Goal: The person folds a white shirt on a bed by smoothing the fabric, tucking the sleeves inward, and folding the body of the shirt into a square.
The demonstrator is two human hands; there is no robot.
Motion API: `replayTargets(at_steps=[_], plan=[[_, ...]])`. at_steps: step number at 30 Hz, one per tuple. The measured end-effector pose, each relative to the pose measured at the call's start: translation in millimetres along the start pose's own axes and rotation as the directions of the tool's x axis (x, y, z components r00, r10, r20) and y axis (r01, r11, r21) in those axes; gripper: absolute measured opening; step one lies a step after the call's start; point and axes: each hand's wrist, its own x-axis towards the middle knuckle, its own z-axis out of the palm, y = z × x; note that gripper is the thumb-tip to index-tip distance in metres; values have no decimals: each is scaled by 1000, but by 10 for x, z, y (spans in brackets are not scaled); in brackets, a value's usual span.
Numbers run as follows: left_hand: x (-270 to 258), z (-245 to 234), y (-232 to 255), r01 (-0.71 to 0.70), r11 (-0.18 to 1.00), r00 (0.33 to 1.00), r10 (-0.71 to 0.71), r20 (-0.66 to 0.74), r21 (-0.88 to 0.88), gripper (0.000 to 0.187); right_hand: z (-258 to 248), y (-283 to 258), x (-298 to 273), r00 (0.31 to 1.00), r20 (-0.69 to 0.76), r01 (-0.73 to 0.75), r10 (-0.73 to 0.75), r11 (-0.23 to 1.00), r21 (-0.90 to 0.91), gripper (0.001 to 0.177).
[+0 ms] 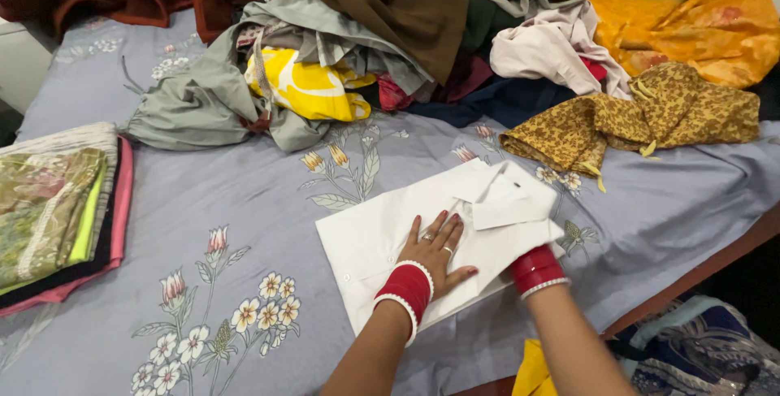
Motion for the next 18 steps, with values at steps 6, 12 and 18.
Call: replayTargets(at_steps=[6, 12, 18], plan=[[-24, 21, -13, 9, 1000, 1000, -9, 5, -17, 91, 76, -697, 387, 961, -17, 264, -275, 938, -226, 35], [-30, 114, -13, 21, 999, 999, -22, -49, -28, 86, 855, -728, -29, 813, 356, 502, -461, 245, -829, 33], [-299, 145, -339, 265, 964, 951, -265, 159, 20, 68, 1551, 537, -1315, 790, 553, 609, 265, -447, -656, 66]])
